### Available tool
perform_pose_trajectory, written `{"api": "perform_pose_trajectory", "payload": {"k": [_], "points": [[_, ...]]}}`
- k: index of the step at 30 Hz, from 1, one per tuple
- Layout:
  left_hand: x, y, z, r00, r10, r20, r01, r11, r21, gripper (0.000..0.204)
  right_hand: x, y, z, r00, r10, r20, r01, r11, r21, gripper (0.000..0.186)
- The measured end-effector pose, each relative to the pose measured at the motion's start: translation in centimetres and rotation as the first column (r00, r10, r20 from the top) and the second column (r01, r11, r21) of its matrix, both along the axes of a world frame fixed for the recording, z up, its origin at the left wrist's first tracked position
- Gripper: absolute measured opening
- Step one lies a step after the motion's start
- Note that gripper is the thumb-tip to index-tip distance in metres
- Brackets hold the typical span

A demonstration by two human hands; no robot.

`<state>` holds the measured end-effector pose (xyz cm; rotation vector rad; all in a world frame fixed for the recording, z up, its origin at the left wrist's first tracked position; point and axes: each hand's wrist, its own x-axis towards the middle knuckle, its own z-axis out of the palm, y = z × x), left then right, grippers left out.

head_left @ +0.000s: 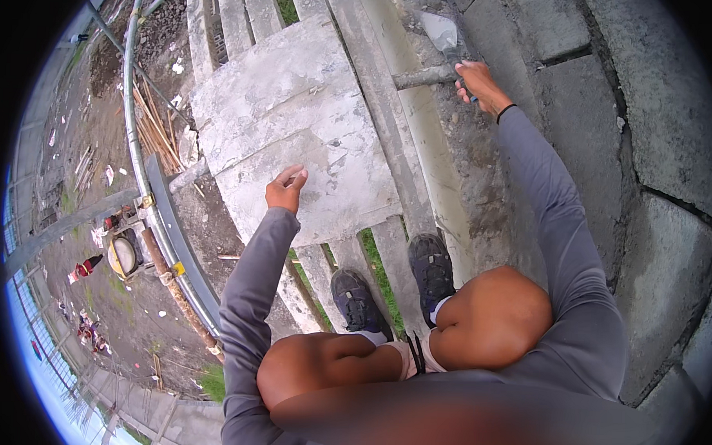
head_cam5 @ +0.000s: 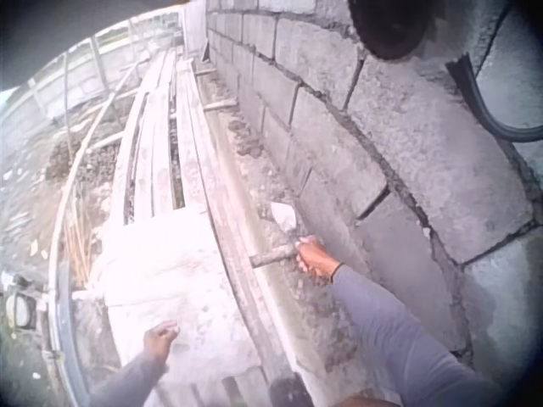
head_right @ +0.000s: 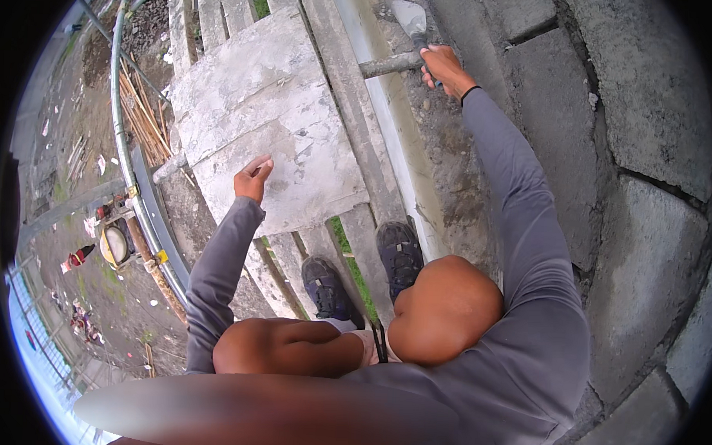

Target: The person places a concrete block onto a partially built wall and uses a trowel to apply and smooth mortar along the joints. The person then scrapes excess mortar from the scaffolding planks and continues to adjust the mortar on the wall surface.

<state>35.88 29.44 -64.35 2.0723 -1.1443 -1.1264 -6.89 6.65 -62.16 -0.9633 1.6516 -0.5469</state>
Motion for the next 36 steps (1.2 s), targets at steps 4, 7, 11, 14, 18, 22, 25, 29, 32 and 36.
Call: {"api": "perform_pose_trajectory", "payload": {"k": [4,7,11,14,18,22,25,29,32,36], "points": [[-0.3,-4.5,1.2,0.754,-0.501,0.425,0.358,0.856,0.373,0.108,0.3,5.8,1.9,0.891,-0.274,0.361,0.221,0.958,0.183,0.03],[-1.8,-7.1,0.9,0.809,-0.488,0.327,0.185,0.74,0.647,0.131,1.0,7.4,1.8,0.53,-0.566,0.631,0.352,0.824,0.443,0.029],[-4.6,-7.1,-0.3,0.864,-0.314,0.393,-0.03,0.747,0.664,0.138,1.6,5.3,0.4,0.349,-0.652,0.673,0.279,0.758,0.59,0.025],[-5.2,-6.8,-0.9,0.835,-0.301,0.461,-0.073,0.769,0.635,0.138,1.4,4.8,-0.3,0.365,-0.65,0.667,0.242,0.758,0.606,0.023],[-5.0,-6.8,-0.9,0.825,-0.313,0.472,-0.068,0.772,0.632,0.137,0.7,7.6,-0.1,0.437,-0.519,0.734,0.216,0.853,0.475,0.021],[-5.0,-6.7,-0.4,0.819,-0.326,0.472,-0.05,0.779,0.625,0.133,0.5,7.7,0.6,0.36,-0.551,0.753,0.169,0.832,0.528,0.019],[-5.3,-6.5,0.0,0.82,-0.306,0.484,-0.051,0.804,0.593,0.131,1.3,4.9,0.3,0.277,-0.584,0.763,0.143,0.81,0.569,0.02],[-5.5,-6.5,0.4,0.843,-0.289,0.454,-0.05,0.798,0.601,0.13,1.8,6.1,-0.4,0.337,-0.546,0.767,0.197,0.838,0.51,0.024],[-5.6,-6.6,0.8,0.847,-0.279,0.452,-0.056,0.799,0.598,0.13,1.0,9.6,-1.2,0.273,-0.497,0.824,0.173,0.868,0.466,0.025],[-5.9,-6.8,1.1,0.841,-0.284,0.461,-0.067,0.79,0.609,0.131,0.2,6.8,-3.8,0.283,-0.518,0.807,0.187,0.855,0.483,0.023]]}}
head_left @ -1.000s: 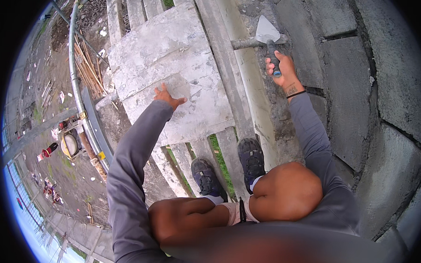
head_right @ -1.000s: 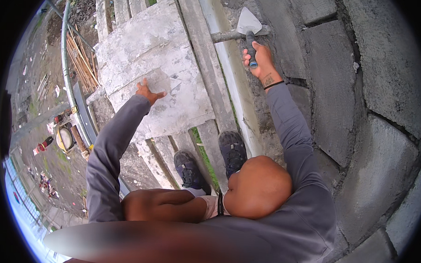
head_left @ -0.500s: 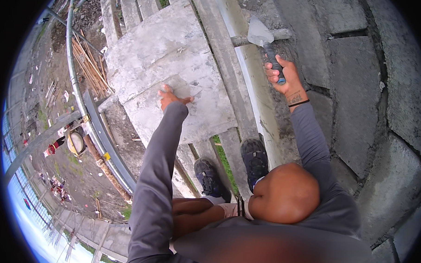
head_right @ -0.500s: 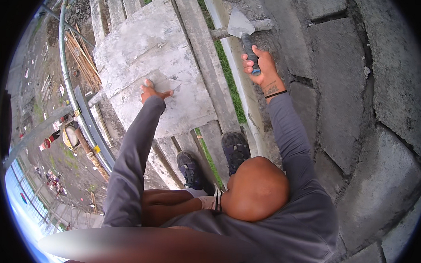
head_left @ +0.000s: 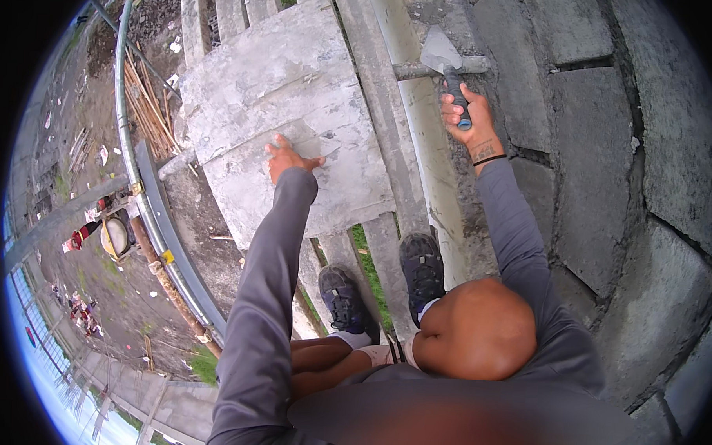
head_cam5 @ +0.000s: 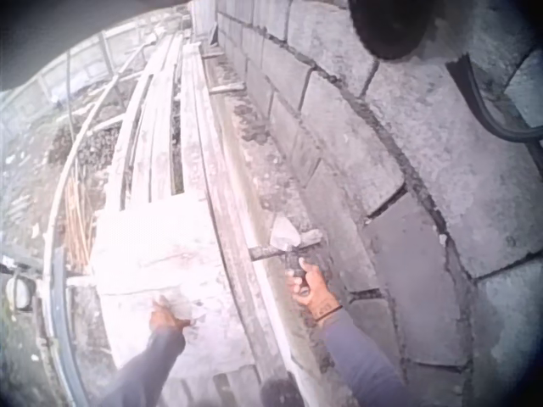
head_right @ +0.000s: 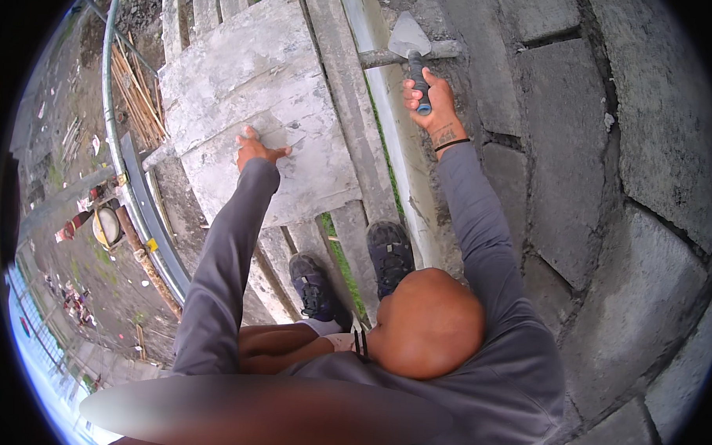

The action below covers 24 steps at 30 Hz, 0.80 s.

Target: The person places a concrete block onto a partially built wall and uses a trowel to apply and smooth mortar along the joints. The person then scrapes excess mortar from the scaffolding planks and continues to adjust the mortar on the wall surface.

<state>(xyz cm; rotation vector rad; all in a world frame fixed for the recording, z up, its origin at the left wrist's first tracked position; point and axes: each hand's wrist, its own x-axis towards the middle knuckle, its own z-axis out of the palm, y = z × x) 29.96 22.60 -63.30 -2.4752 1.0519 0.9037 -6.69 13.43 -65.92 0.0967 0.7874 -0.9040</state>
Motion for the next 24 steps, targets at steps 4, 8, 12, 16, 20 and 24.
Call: {"api": "perform_pose_trajectory", "payload": {"k": [4,8,12,16,20,24], "points": [[-0.3,0.1,0.0,0.999,0.01,0.032,-0.012,0.999,0.053,0.131,1.9,-8.8,-1.2,0.997,-0.056,-0.049,0.056,0.998,0.003,0.023],[-0.3,0.4,0.0,1.0,0.005,0.002,-0.005,1.0,-0.026,0.13,5.2,-7.6,3.1,0.966,-0.089,-0.244,0.101,0.994,0.037,0.02],[-0.3,0.6,-0.5,1.0,0.015,0.011,-0.015,1.0,-0.024,0.129,5.7,-0.7,5.1,0.99,-0.042,-0.138,0.046,0.998,0.03,0.019],[-0.3,0.5,-0.7,0.999,0.028,0.016,-0.028,1.0,0.0,0.128,5.4,0.1,3.0,0.996,-0.057,-0.068,0.06,0.997,0.044,0.022],[-0.3,0.6,-0.6,1.0,0.021,0.018,-0.02,1.0,-0.011,0.126,4.5,-0.3,2.1,0.992,-0.041,-0.118,0.053,0.993,0.101,0.023],[-0.1,0.6,-0.6,1.0,0.007,0.026,-0.007,1.0,-0.018,0.125,3.3,-1.0,2.6,1.0,0.021,-0.002,-0.021,1.0,-0.01,0.023]]}}
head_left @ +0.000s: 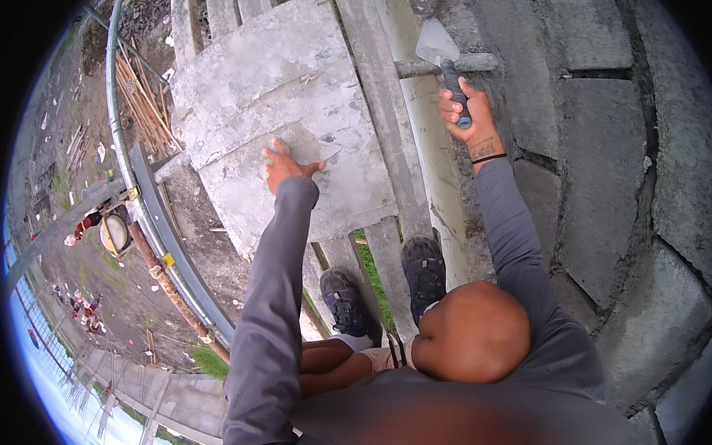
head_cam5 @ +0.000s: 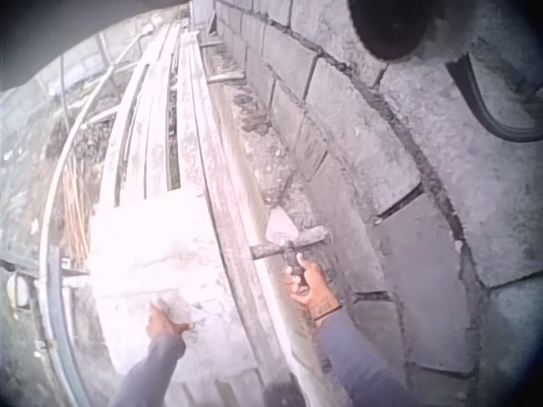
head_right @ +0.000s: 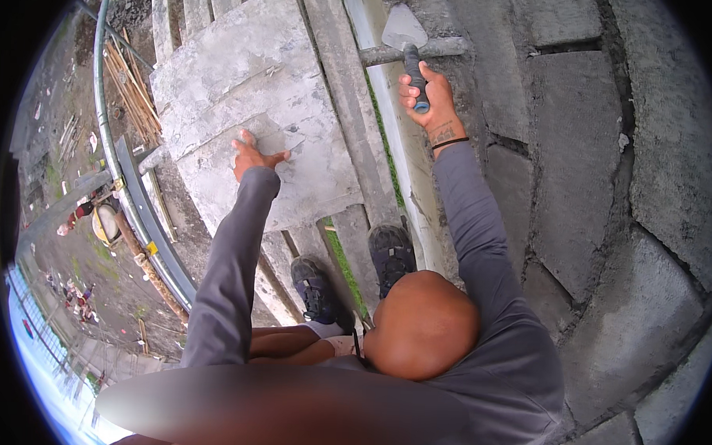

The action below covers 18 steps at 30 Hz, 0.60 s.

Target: The person places a concrete block onto a partially built wall and uses a trowel to apply and smooth mortar along the joints. The person then scrapes excess mortar from the scaffolding planks and continues to adjust the mortar on the wall surface.

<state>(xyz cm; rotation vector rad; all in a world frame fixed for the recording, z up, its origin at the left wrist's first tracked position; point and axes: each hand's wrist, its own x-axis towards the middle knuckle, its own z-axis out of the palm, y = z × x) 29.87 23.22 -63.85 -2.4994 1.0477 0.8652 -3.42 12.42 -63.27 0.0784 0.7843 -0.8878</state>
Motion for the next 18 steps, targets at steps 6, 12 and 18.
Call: {"api": "perform_pose_trajectory", "payload": {"k": [6,12,18], "points": [[0.1,0.1,-0.1,0.999,0.021,-0.039,-0.022,0.999,-0.029,0.126,-1.3,1.0,-2.6,1.0,0.013,0.009,-0.013,0.998,-0.066,0.02],[0.1,0.1,-0.1,1.0,0.016,-0.022,-0.016,1.0,-0.017,0.128,-0.1,-5.6,-0.9,0.999,0.003,-0.032,-0.002,1.0,0.022,0.025],[0.1,0.4,-0.3,0.999,0.009,-0.043,-0.01,1.0,-0.019,0.131,3.7,-8.2,1.7,0.514,0.221,-0.829,-0.513,0.853,-0.091,0.051]]}}
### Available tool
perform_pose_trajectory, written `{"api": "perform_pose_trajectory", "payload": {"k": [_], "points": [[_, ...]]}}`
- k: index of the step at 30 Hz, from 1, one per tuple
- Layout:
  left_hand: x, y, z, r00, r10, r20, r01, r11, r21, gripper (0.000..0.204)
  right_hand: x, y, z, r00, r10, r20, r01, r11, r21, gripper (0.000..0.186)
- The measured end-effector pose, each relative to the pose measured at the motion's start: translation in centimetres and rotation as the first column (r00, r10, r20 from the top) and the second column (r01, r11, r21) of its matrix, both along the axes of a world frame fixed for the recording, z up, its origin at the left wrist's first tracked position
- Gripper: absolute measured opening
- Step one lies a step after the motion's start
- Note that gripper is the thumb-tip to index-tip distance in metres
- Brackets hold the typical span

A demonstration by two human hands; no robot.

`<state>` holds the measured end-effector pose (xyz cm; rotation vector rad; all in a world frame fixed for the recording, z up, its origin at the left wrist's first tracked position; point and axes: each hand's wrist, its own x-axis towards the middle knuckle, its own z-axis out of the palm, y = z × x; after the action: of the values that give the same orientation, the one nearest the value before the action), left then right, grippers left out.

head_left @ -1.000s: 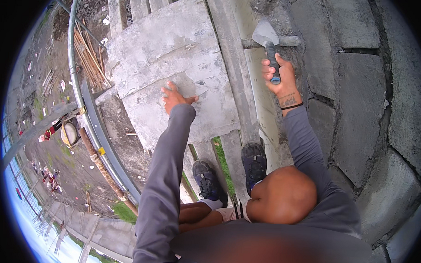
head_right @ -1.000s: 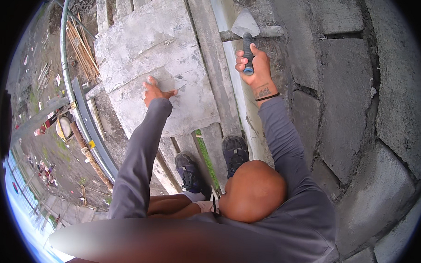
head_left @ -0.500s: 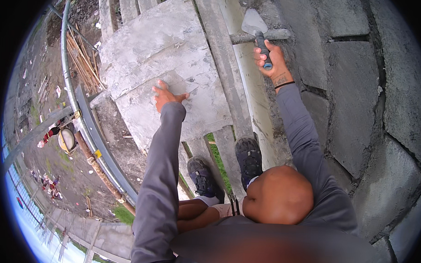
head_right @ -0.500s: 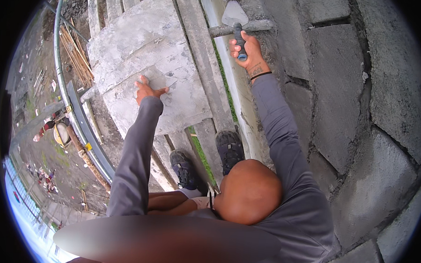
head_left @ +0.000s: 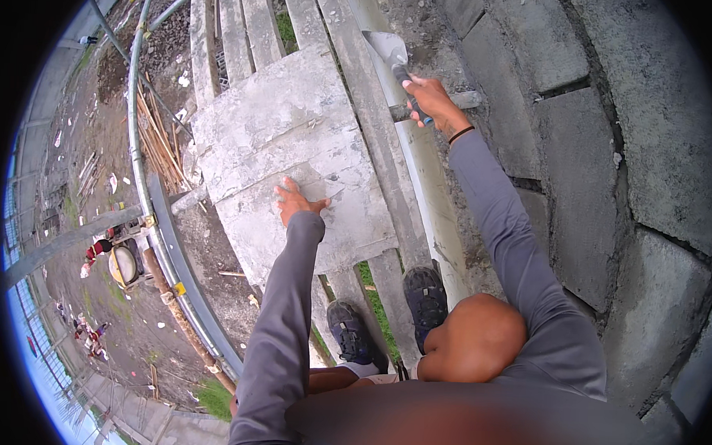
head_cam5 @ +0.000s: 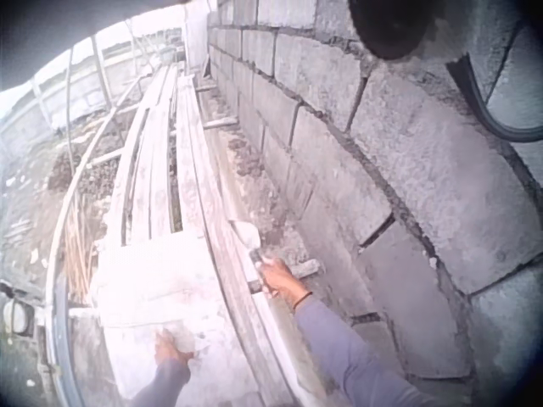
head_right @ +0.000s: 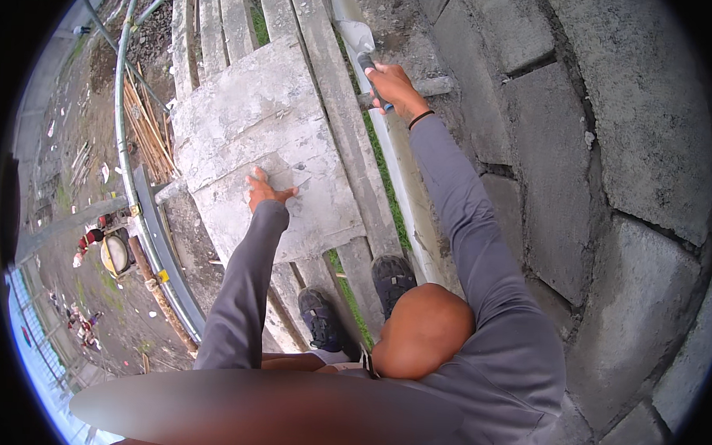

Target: The person places a concrete block onto a partially built wall and uses a trowel to apply and smooth mortar along the joints. The person then scrapes excess mortar from the scaffolding planks and continues to adjust the mortar on the wall surface.

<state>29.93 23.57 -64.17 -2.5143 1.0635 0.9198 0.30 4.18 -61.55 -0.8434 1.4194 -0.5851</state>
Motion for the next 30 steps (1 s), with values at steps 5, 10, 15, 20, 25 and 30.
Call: {"api": "perform_pose_trajectory", "payload": {"k": [5,10,15,20,25,30], "points": [[-0.5,0.7,-0.3,0.998,0.068,-0.006,-0.069,0.996,-0.058,0.128,-2.4,1.2,-1.5,0.697,-0.044,-0.716,-0.247,0.922,-0.297,0.061],[-1.0,0.1,0.3,0.996,0.091,0.016,-0.091,0.996,-0.023,0.126,-1.8,-2.3,-2.5,0.778,-0.053,-0.626,-0.07,0.983,-0.171,0.062],[-0.7,-0.4,0.6,0.997,0.072,0.02,-0.072,0.997,-0.006,0.127,-2.8,2.3,-0.2,0.796,0.249,-0.552,-0.292,0.956,0.011,0.063],[-0.4,0.0,-0.2,0.997,0.071,0.03,-0.072,0.997,0.022,0.128,-5.9,3.1,-0.2,0.732,0.133,-0.669,-0.235,0.97,-0.064,0.065],[-0.2,-0.1,-0.3,0.998,0.049,0.027,-0.049,0.999,-0.009,0.128,-1.2,4.7,-1.8,0.749,0.061,-0.66,-0.226,0.959,-0.168,0.064],[-0.2,0.3,-0.7,0.998,0.025,0.056,-0.023,0.999,-0.026,0.128,-0.8,8.7,-0.7,0.782,0.313,-0.538,-0.381,0.924,-0.016,0.06]]}}
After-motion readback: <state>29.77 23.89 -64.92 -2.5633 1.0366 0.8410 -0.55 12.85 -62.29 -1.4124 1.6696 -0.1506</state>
